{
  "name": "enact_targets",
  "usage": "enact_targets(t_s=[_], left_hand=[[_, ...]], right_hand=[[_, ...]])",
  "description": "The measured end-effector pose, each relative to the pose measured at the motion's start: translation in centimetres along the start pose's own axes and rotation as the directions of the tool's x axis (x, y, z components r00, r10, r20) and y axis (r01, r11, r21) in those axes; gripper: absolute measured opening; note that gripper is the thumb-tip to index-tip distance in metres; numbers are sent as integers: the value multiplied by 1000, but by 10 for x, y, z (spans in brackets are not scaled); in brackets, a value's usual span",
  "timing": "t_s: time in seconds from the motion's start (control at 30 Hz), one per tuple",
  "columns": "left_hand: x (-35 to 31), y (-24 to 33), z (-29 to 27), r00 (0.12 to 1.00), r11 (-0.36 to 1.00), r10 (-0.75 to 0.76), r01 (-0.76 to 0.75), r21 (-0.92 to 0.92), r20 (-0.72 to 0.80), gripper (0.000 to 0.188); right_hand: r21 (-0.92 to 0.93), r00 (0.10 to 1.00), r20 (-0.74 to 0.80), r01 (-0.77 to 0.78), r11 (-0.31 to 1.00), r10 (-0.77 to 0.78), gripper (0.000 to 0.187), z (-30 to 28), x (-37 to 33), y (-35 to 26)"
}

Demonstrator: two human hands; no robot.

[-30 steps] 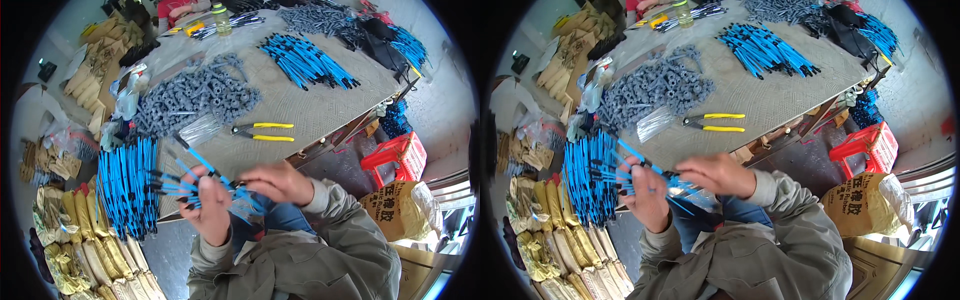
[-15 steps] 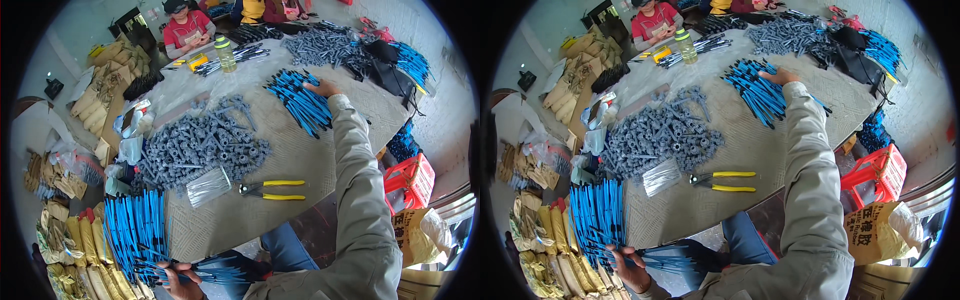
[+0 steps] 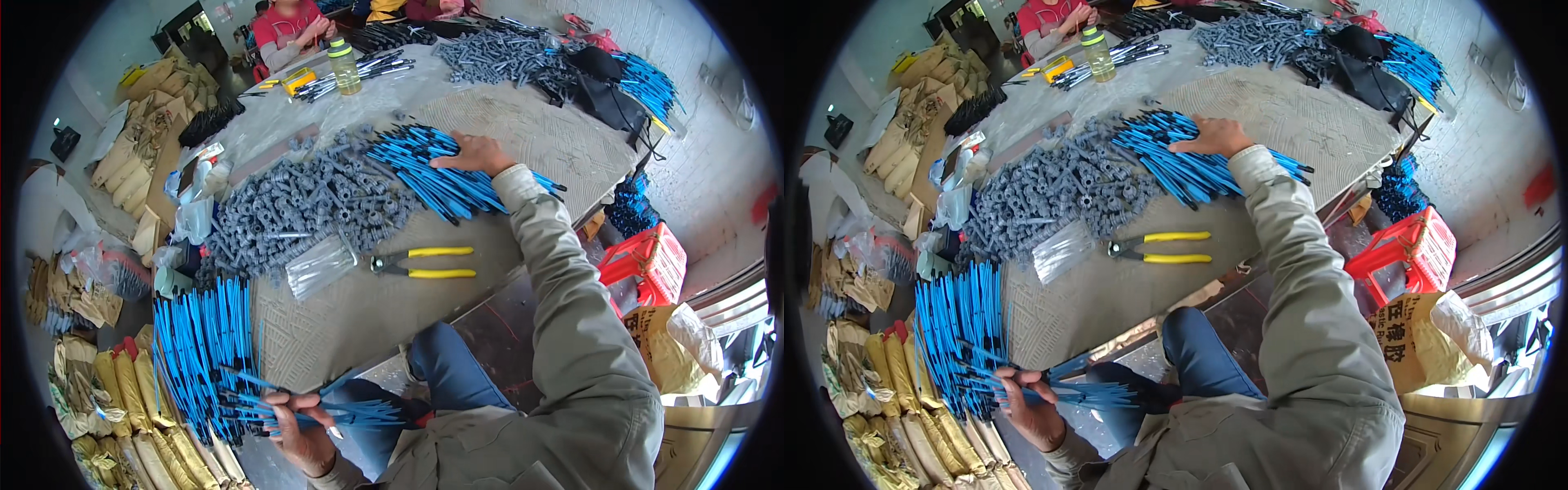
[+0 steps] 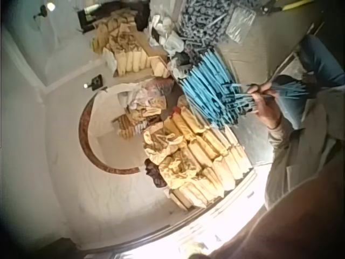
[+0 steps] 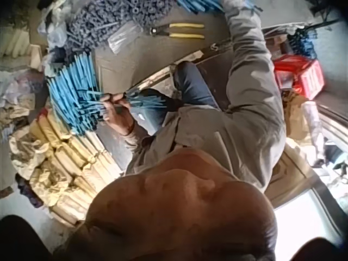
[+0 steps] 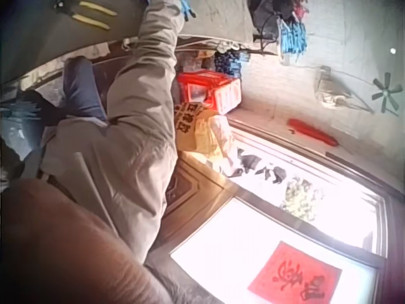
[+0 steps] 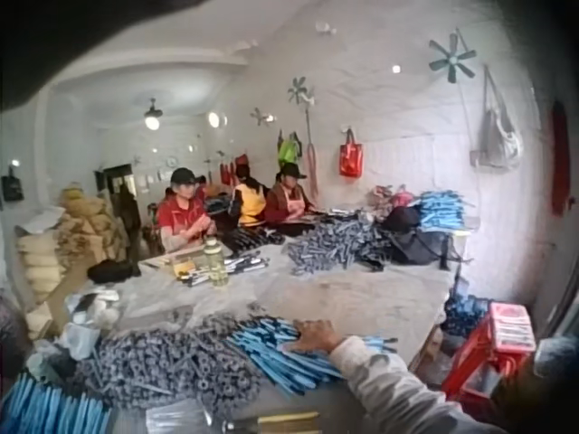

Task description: Assemble the ribs of an umbrella into the central hub and secure them using wire and pliers.

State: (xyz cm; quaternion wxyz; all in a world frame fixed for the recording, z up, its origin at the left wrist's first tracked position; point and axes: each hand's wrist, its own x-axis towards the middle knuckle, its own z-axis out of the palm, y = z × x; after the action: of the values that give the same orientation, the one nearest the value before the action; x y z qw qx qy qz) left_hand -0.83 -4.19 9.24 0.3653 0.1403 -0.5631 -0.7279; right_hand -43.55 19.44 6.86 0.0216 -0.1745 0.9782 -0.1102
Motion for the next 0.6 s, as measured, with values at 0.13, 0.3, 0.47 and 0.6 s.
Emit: enact_targets(t_s=[0.13,0.3,0.47,0.6], left_hand=[[-25,5,3,987,994,-65,78,-83,149,29],[-52,7,5,977,983,-147,161,-84,152,27],[-61,-7,-1,976,980,-121,147,-138,183,28],[-66,-14,4,935,974,-177,212,-84,308,27]], right_hand=[[4,998,-56,37,999,-36,102,17,-21,-33],[295,909,-345,341,892,-233,70,23,-31,-19],[204,893,-367,352,913,-263,34,5,-78,13],[-208,827,-431,298,932,-361,24,16,-96,14]])
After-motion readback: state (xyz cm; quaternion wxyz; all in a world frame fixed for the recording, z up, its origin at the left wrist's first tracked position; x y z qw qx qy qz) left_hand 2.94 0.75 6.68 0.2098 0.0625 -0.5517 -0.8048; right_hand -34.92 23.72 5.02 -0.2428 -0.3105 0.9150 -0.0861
